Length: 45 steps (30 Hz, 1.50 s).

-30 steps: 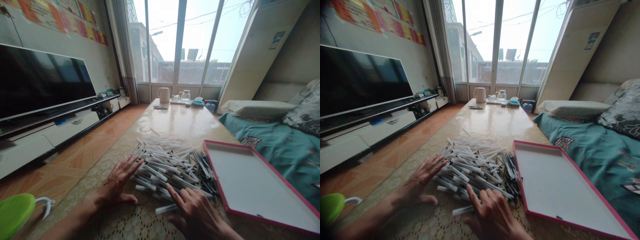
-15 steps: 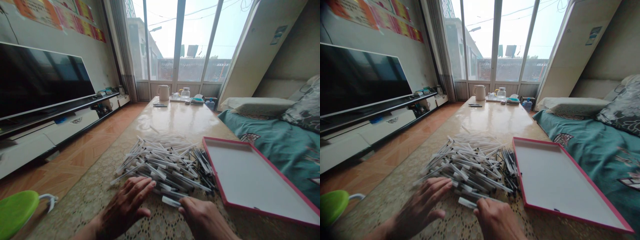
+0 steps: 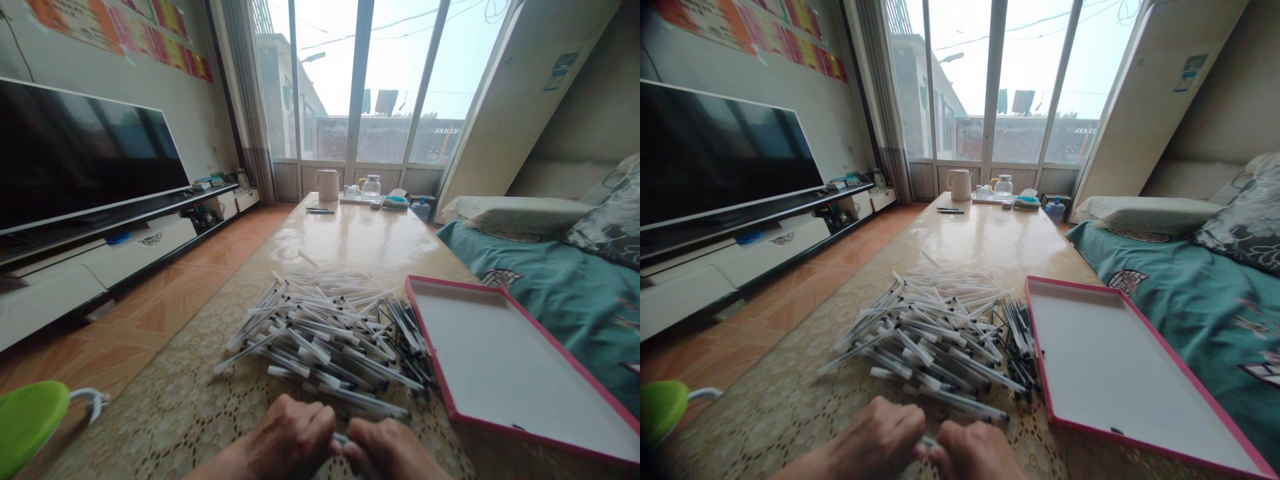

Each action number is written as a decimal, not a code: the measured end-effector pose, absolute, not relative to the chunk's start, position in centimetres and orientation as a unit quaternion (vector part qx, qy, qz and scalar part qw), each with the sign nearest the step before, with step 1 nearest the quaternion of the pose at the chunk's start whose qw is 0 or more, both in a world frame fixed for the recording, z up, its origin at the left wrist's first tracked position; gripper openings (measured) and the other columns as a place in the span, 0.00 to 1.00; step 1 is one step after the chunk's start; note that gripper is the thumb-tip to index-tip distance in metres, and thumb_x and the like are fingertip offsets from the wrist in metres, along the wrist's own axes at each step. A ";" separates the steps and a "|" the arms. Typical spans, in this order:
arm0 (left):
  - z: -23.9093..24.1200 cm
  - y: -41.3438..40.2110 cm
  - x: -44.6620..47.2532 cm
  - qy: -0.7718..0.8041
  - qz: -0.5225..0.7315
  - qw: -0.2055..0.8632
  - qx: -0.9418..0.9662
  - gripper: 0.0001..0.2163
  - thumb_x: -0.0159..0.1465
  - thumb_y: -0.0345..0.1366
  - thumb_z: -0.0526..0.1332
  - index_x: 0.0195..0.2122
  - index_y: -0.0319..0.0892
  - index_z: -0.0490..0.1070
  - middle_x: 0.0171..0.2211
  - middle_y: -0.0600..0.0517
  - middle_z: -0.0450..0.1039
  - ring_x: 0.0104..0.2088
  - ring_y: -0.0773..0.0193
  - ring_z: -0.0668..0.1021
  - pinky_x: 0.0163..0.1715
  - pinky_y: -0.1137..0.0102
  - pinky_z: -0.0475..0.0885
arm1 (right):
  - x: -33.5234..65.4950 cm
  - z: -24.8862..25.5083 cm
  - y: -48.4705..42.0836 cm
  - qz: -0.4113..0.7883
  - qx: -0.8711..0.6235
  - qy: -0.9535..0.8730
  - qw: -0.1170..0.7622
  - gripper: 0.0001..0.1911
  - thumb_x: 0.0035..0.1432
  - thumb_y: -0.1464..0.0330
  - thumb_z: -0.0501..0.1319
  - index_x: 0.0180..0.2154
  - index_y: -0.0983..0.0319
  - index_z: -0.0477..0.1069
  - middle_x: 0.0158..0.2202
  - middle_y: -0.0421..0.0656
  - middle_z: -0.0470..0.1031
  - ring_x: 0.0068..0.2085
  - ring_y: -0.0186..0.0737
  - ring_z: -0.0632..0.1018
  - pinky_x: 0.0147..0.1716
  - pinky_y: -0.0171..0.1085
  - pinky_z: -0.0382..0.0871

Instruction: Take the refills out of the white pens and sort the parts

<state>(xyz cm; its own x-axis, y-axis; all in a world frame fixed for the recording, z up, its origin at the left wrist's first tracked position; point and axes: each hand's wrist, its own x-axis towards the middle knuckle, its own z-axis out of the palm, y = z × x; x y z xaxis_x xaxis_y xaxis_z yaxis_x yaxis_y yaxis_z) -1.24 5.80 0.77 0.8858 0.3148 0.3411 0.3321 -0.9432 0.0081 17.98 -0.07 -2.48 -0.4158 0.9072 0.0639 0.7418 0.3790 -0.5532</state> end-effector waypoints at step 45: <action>-0.1 5.6 2.0 -0.345 -0.431 -0.744 -0.375 0.09 0.52 0.37 0.66 0.31 0.37 0.76 0.22 0.51 0.74 0.21 0.72 0.72 0.23 0.78 0.66 | 16.6 2.5 1.9 0.218 -0.538 -0.766 0.276 0.13 0.63 0.64 0.44 0.31 0.60 0.62 0.29 0.44 0.73 0.29 0.36 0.74 0.28 0.31 0.61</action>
<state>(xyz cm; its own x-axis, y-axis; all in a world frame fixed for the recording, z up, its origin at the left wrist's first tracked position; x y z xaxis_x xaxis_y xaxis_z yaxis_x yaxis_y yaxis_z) 2.02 5.58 -0.12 0.3904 0.9007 -0.1905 -0.3822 0.3468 0.8565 16.63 1.92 2.53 -0.2684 0.9449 0.1877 0.7039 0.3253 -0.6314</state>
